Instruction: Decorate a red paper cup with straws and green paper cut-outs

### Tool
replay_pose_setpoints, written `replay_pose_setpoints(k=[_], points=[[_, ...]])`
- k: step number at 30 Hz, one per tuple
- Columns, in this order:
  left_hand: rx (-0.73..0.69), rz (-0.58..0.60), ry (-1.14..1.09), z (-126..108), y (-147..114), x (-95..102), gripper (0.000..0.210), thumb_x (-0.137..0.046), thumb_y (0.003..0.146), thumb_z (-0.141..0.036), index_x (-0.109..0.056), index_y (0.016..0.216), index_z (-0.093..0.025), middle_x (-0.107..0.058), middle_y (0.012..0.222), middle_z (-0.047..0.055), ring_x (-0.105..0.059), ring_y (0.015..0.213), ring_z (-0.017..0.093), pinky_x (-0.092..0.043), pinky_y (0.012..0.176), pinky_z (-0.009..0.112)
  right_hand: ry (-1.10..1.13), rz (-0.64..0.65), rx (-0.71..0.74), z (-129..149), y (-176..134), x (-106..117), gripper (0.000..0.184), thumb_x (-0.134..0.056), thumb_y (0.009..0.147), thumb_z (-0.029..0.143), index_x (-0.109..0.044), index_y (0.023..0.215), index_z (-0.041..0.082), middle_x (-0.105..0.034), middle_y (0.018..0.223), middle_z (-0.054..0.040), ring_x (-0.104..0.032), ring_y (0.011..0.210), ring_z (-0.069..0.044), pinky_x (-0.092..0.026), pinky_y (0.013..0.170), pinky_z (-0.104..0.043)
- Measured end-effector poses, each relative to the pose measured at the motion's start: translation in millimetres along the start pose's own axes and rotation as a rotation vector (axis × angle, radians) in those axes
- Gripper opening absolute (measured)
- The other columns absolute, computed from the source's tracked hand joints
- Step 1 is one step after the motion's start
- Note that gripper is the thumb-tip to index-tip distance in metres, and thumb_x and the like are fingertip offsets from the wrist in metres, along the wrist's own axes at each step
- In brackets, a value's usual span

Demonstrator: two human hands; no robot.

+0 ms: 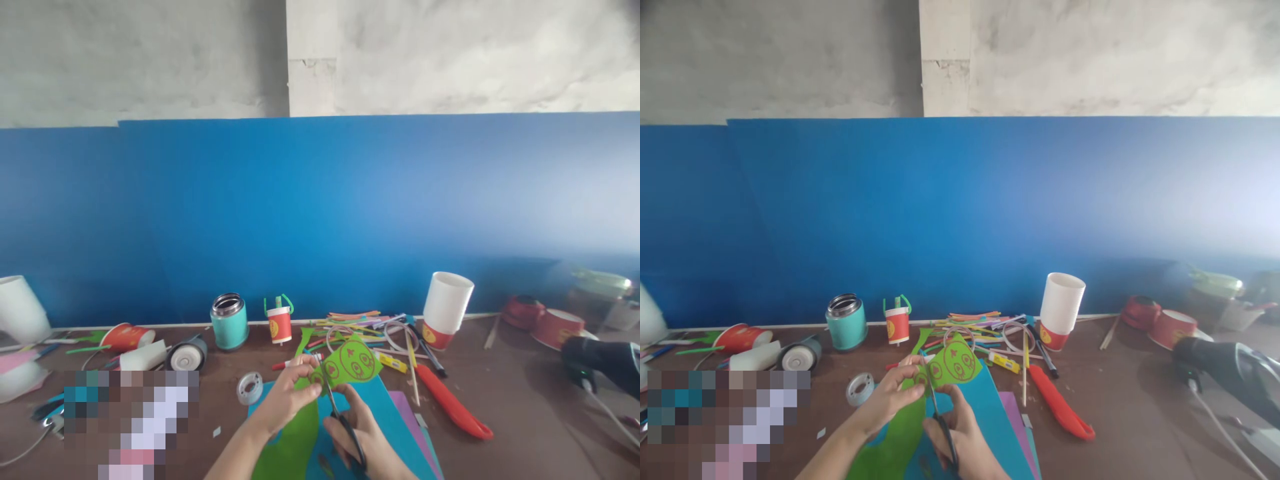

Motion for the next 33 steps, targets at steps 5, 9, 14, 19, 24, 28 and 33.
replay_pose_setpoints(k=[5,9,14,19,24,28,33], points=[[-0.015,-0.001,-0.015,2,0,2.7,0.022,-0.066,0.073,-0.039,-0.066,0.079,-0.018,-0.049,0.116,0.009,-0.043,0.117,0.029,-0.028,0.103,0.040,-0.017,0.013,-0.006,0,0,1,0.058,-0.065,0.067,0.051,-0.043,0.106,0.015,-0.044,0.038,0.0121,-0.033,0.031,-0.005,-0.023,0.033,-0.016],[-0.031,0.010,-0.024,4,0,4.3,0.021,-0.066,0.073,-0.039,-0.065,0.079,-0.019,-0.049,0.114,0.008,-0.042,0.117,0.028,-0.028,0.102,0.040,-0.022,0.002,0.002,-3,0,1,0.057,-0.065,0.068,0.049,-0.043,0.108,0.014,-0.044,0.038,0.0121,-0.033,0.031,-0.005,-0.023,0.033,-0.017],[0.018,-0.083,-0.077,9,0,0.1,0.029,-0.067,0.071,-0.047,-0.062,0.075,-0.019,-0.050,0.119,0.008,-0.039,0.120,0.029,-0.029,0.102,0.039,-0.020,-0.020,0.029,-1,1,2,0.057,-0.063,0.069,0.048,-0.044,0.109,0.013,-0.046,0.037,0.0111,-0.034,0.031,-0.006,-0.024,0.034,-0.017],[-0.006,-0.123,-0.034,8,0,-10.1,0.035,-0.060,0.074,-0.053,-0.064,0.075,-0.018,-0.046,0.120,0.010,-0.039,0.120,0.029,-0.032,0.100,0.037,-0.034,-0.014,0.027,1,3,2,0.059,-0.063,0.067,0.047,-0.044,0.109,0.011,-0.046,0.036,0.0109,-0.034,0.031,-0.006,-0.025,0.033,-0.017],[-0.006,-0.056,-0.046,7,1,-11.2,0.027,-0.062,0.076,-0.045,-0.066,0.075,-0.018,-0.047,0.121,0.008,-0.042,0.116,0.028,-0.038,0.095,0.035,-0.035,-0.026,0.051,0,4,3,0.056,-0.061,0.070,0.044,-0.047,0.110,0.008,-0.047,0.037,0.0092,-0.035,0.032,-0.006,-0.027,0.035,-0.018],[-0.014,-0.044,-0.046,8,1,-8.2,0.025,-0.061,0.078,-0.042,-0.065,0.074,-0.018,-0.048,0.121,0.008,-0.045,0.115,0.027,-0.037,0.095,0.035,-0.058,0.010,0.045,-4,5,3,0.061,-0.061,0.070,0.045,-0.046,0.115,0.007,-0.046,0.036,0.0090,-0.035,0.031,-0.007,-0.026,0.033,-0.018],[-0.015,-0.053,-0.022,7,1,-6.0,0.024,-0.062,0.077,-0.039,-0.061,0.066,-0.018,-0.050,0.119,0.008,-0.043,0.118,0.028,-0.034,0.097,0.035,-0.075,0.026,0.047,-4,4,4,0.061,-0.060,0.071,0.048,-0.048,0.116,0.008,-0.044,0.035,0.0095,-0.033,0.030,-0.006,-0.025,0.033,-0.017]])
Point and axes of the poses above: each hand's wrist, its own y-axis towards the middle knuckle, its own x-axis out of the back of the hand, z = x × y, the point moved 4 cm from there along y, towards the middle knuckle
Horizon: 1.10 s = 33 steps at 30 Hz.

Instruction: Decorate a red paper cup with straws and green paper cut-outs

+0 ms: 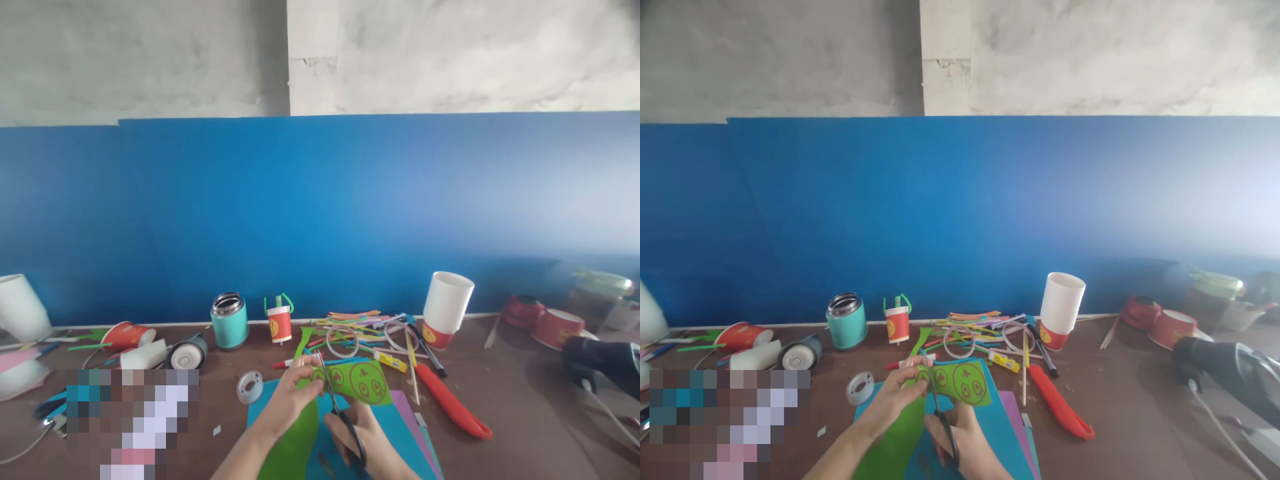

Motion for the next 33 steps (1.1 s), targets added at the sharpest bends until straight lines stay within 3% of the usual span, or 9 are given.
replay_pose_setpoints(k=[8,13,15,18,20,22,26,30,33], points=[[-0.004,-0.193,0.072,1,2,7.2,0.026,-0.063,0.073,-0.039,-0.053,0.060,-0.018,-0.057,0.108,0.008,-0.049,0.108,0.026,-0.032,0.096,0.035,0.042,-0.002,-0.032,0,1,-1,0.068,-0.062,0.067,0.054,-0.049,0.113,0.006,-0.042,0.032,0.0102,-0.032,0.028,-0.006,-0.025,0.032,-0.017],[-0.013,-0.294,0.081,1,3,10.6,0.029,-0.058,0.076,-0.047,-0.058,0.068,-0.019,-0.060,0.096,0.005,-0.054,0.095,0.023,-0.039,0.084,0.031,0.238,-0.006,-0.142,1,-2,1,0.069,-0.057,0.071,0.059,-0.046,0.116,0.008,-0.047,0.038,0.0079,-0.030,0.029,-0.005,-0.014,0.031,-0.017],[-0.013,-0.319,0.093,2,4,11.5,0.030,-0.057,0.076,-0.048,-0.060,0.075,-0.019,-0.061,0.088,0.003,-0.055,0.088,0.021,-0.040,0.077,0.028,0.378,0.049,-0.151,4,-5,1,0.067,-0.052,0.073,0.064,-0.050,0.112,0.009,-0.049,0.041,0.0063,-0.029,0.031,-0.005,-0.013,0.031,-0.017],[0.013,-0.353,0.070,7,5,12.9,0.032,-0.060,0.073,-0.050,-0.059,0.073,-0.017,-0.059,0.070,0.000,-0.053,0.071,0.017,-0.038,0.066,0.026,0.488,0.245,-0.166,7,-10,-5,0.067,-0.044,0.073,0.069,-0.055,0.103,0.011,-0.048,0.041,0.0054,-0.031,0.031,-0.006,-0.018,0.033,-0.017],[0.043,-0.350,0.035,10,5,13.1,0.034,-0.062,0.070,-0.050,-0.055,0.065,-0.017,-0.053,0.059,-0.002,-0.050,0.062,0.015,-0.036,0.060,0.025,0.439,0.286,-0.153,6,-12,-9,0.063,-0.046,0.073,0.069,-0.056,0.100,0.012,-0.048,0.040,0.0057,-0.034,0.032,-0.006,-0.022,0.035,-0.017],[0.048,-0.310,0.003,9,5,12.0,0.032,-0.061,0.071,-0.047,-0.053,0.064,-0.017,-0.053,0.058,-0.002,-0.050,0.062,0.015,-0.036,0.060,0.025,0.284,0.149,-0.083,5,-10,-8,0.058,-0.060,0.066,0.064,-0.056,0.093,0.013,-0.052,0.042,0.0051,-0.037,0.032,-0.006,-0.021,0.034,-0.017],[0.018,-0.171,-0.030,4,3,6.0,0.022,-0.052,0.076,-0.038,-0.056,0.070,-0.018,-0.059,0.071,0.001,-0.051,0.074,0.017,-0.038,0.070,0.027,0.103,-0.031,-0.001,3,-4,-7,0.054,-0.060,0.067,0.064,-0.054,0.087,0.014,-0.053,0.042,0.0055,-0.031,0.030,-0.004,-0.021,0.032,-0.017],[0.075,-0.176,-0.036,6,-1,2.5,0.021,-0.051,0.075,-0.039,-0.058,0.073,-0.019,-0.057,0.075,0.001,-0.050,0.078,0.019,-0.038,0.077,0.030,0.069,-0.013,-0.037,-1,0,-7,0.052,-0.061,0.066,0.063,-0.053,0.084,0.015,-0.052,0.040,0.0059,-0.034,0.029,-0.005,-0.023,0.030,-0.016],[0.055,-0.142,-0.018,5,-2,-2.2,0.021,-0.051,0.077,-0.040,-0.057,0.074,-0.020,-0.054,0.073,0.000,-0.048,0.074,0.017,-0.038,0.072,0.029,0.083,0.023,-0.048,-1,-2,-9,0.051,-0.060,0.067,0.063,-0.053,0.083,0.015,-0.052,0.040,0.0057,-0.036,0.030,-0.005,-0.021,0.030,-0.015]])
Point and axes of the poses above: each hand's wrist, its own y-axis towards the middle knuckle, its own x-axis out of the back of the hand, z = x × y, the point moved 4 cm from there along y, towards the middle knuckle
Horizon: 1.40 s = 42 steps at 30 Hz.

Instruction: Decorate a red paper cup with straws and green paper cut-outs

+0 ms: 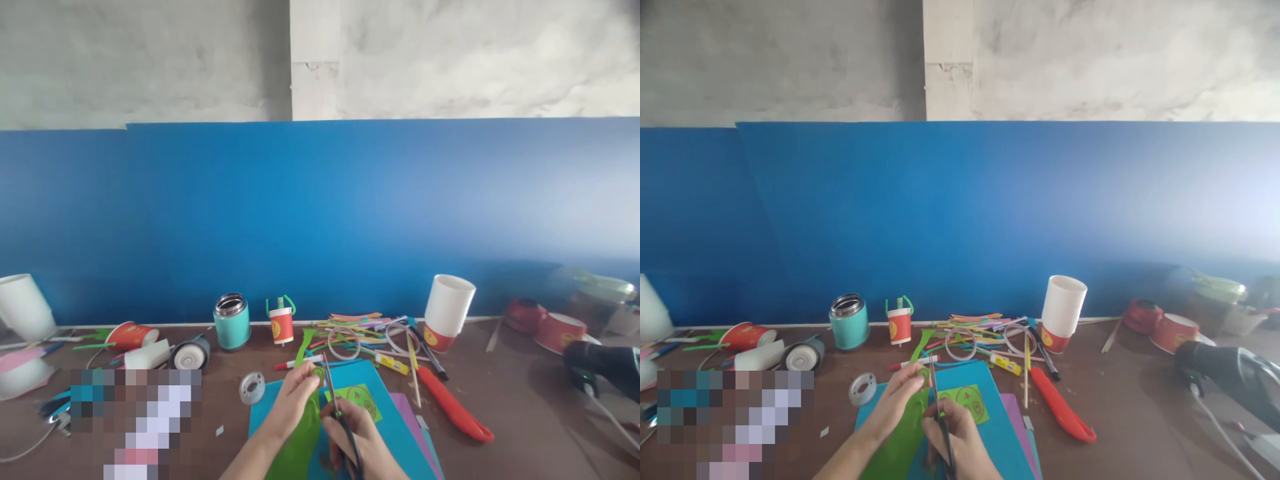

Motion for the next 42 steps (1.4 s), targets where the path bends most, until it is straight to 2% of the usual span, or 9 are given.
replay_pose_setpoints(k=[3,6,18,24,31,42], points=[[-0.081,0.066,0.064,-4,0,-6.6,0.022,-0.048,0.082,-0.037,-0.053,0.070,-0.019,-0.047,0.065,-0.002,-0.044,0.066,0.014,-0.036,0.064,0.026,0.021,0.009,0.020,2,-2,-2,0.049,-0.060,0.068,0.062,-0.053,0.080,0.016,-0.051,0.041,0.0056,-0.036,0.031,-0.005,-0.023,0.032,-0.015],[-0.110,0.045,0.100,-5,-1,-10.1,0.024,-0.048,0.084,-0.037,-0.051,0.068,-0.019,-0.044,0.064,-0.003,-0.041,0.064,0.014,-0.034,0.063,0.025,0.015,-0.001,0.035,4,-3,-1,0.047,-0.060,0.069,0.061,-0.053,0.077,0.016,-0.051,0.041,0.0055,-0.034,0.031,-0.004,-0.025,0.034,-0.016],[-0.103,0.072,0.063,-2,-2,-13.6,0.023,-0.047,0.083,-0.037,-0.056,0.073,-0.018,-0.052,0.068,-0.001,-0.047,0.068,0.016,-0.037,0.067,0.026,-0.037,-0.016,0.100,7,-1,1,0.045,-0.058,0.071,0.061,-0.051,0.072,0.017,-0.046,0.038,0.0072,-0.030,0.030,-0.004,-0.024,0.034,-0.017],[-0.086,0.075,0.053,-1,-2,-14.1,0.024,-0.048,0.082,-0.039,-0.056,0.072,-0.019,-0.053,0.069,0.000,-0.048,0.070,0.016,-0.039,0.069,0.026,-0.067,-0.040,0.114,7,-2,2,0.047,-0.057,0.071,0.063,-0.049,0.069,0.017,-0.043,0.038,0.0076,-0.036,0.034,-0.006,-0.027,0.037,-0.017],[-0.081,0.107,0.020,-4,-3,-13.2,0.021,-0.048,0.082,-0.036,-0.056,0.074,-0.018,-0.052,0.069,-0.001,-0.046,0.069,0.015,-0.037,0.068,0.026,-0.070,-0.040,0.101,5,-2,2,0.048,-0.056,0.070,0.065,-0.048,0.069,0.018,-0.041,0.038,0.0085,-0.034,0.034,-0.006,-0.026,0.036,-0.017],[-0.075,0.050,0.089,-8,-2,-10.5,0.022,-0.049,0.082,-0.036,-0.053,0.069,-0.019,-0.046,0.065,-0.002,-0.042,0.066,0.015,-0.034,0.065,0.026,-0.068,-0.036,0.096,2,1,5,0.047,-0.057,0.070,0.064,-0.048,0.070,0.018,-0.041,0.038,0.0088,-0.034,0.033,-0.005,-0.025,0.035,-0.017]])
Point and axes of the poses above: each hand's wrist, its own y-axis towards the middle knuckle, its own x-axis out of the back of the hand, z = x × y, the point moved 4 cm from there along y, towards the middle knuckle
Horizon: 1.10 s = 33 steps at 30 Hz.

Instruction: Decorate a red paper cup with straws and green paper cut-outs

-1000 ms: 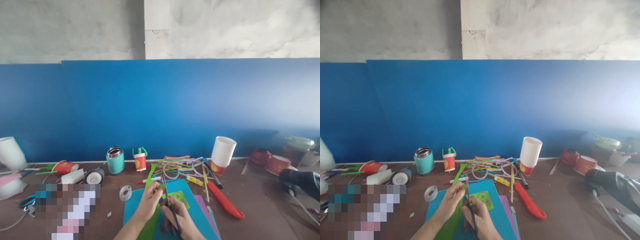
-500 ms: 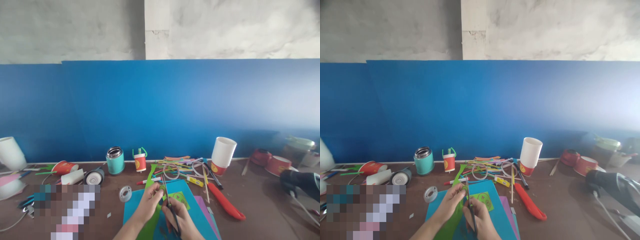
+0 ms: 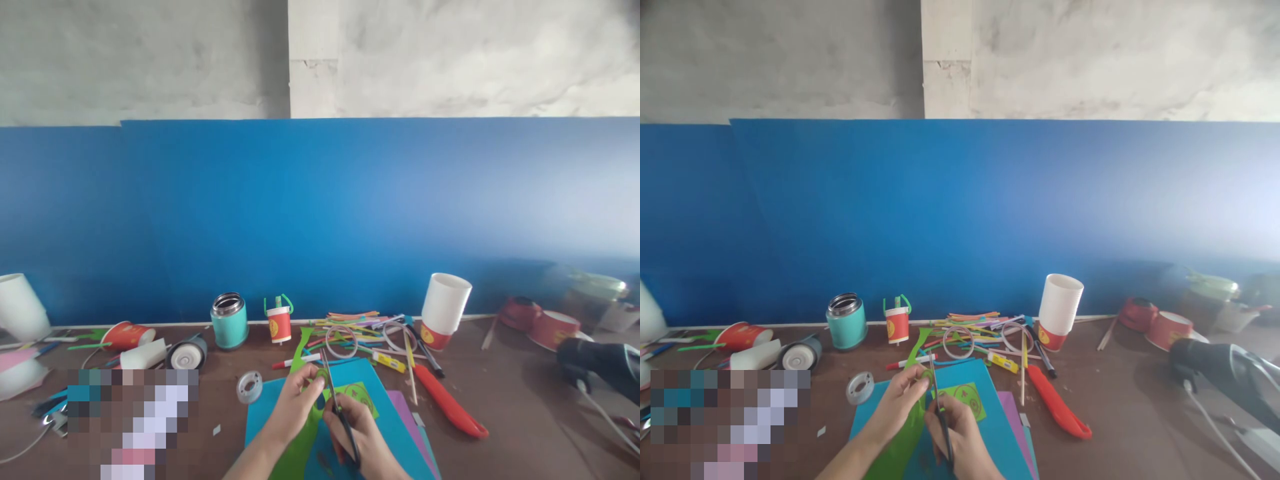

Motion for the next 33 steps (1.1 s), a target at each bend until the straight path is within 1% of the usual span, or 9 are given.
replay_pose_setpoints(k=[5,11,17,24,28,33], points=[[0.002,-0.039,-0.016,2.3,-1.3,-2.5,0.023,-0.049,0.081,-0.036,-0.050,0.068,-0.018,-0.045,0.066,-0.002,-0.041,0.067,0.015,-0.034,0.066,0.026,-0.008,0.012,0.005,0.7,0.1,0.3,0.045,-0.058,0.070,0.062,-0.049,0.069,0.017,-0.043,0.039,0.0078,-0.037,0.035,-0.006,-0.028,0.037,-0.017],[-0.004,-0.023,-0.051,4.2,-2.3,-4.3,0.024,-0.049,0.081,-0.035,-0.045,0.065,-0.019,-0.041,0.062,-0.004,-0.039,0.063,0.013,-0.033,0.062,0.024,0.000,0.006,0.007,-0.2,0.4,-0.7,0.047,-0.058,0.069,0.063,-0.049,0.069,0.017,-0.040,0.039,0.0087,-0.037,0.034,-0.006,-0.028,0.036,-0.017],[-0.011,0.000,-0.057,7.5,0.1,-2.4,0.020,-0.048,0.082,-0.035,-0.053,0.070,-0.018,-0.047,0.066,-0.003,-0.042,0.066,0.014,-0.035,0.066,0.025,-0.001,0.007,0.028,-1.3,1.3,0.0,0.047,-0.058,0.070,0.063,-0.048,0.068,0.018,-0.038,0.039,0.0094,-0.035,0.033,-0.005,-0.027,0.034,-0.017],[-0.001,0.020,-0.082,3.3,-0.3,0.0,0.021,-0.051,0.080,-0.034,-0.053,0.067,-0.018,-0.047,0.063,-0.003,-0.043,0.063,0.013,-0.034,0.063,0.024,0.010,-0.008,-0.014,3.0,0.7,0.1,0.045,-0.061,0.068,0.061,-0.048,0.066,0.018,-0.037,0.038,0.0096,-0.034,0.031,-0.005,-0.025,0.032,-0.016],[0.041,0.001,-0.139,2.4,0.6,-0.8,0.023,-0.054,0.078,-0.035,-0.053,0.064,-0.017,-0.054,0.062,-0.001,-0.048,0.063,0.014,-0.036,0.063,0.025,0.022,-0.005,-0.009,-0.1,1.7,0.4,0.044,-0.062,0.067,0.060,-0.048,0.066,0.018,-0.037,0.038,0.0097,-0.034,0.031,-0.005,-0.024,0.031,-0.016],[0.106,-0.069,-0.187,4.2,0.2,-2.3,0.023,-0.058,0.075,-0.036,-0.056,0.064,-0.016,-0.059,0.059,0.000,-0.051,0.061,0.015,-0.037,0.062,0.025,0.003,-0.012,-0.010,-4.0,3.0,2.4,0.042,-0.061,0.070,0.058,-0.048,0.066,0.018,-0.038,0.038,0.0095,-0.034,0.031,-0.005,-0.025,0.031,-0.016]])
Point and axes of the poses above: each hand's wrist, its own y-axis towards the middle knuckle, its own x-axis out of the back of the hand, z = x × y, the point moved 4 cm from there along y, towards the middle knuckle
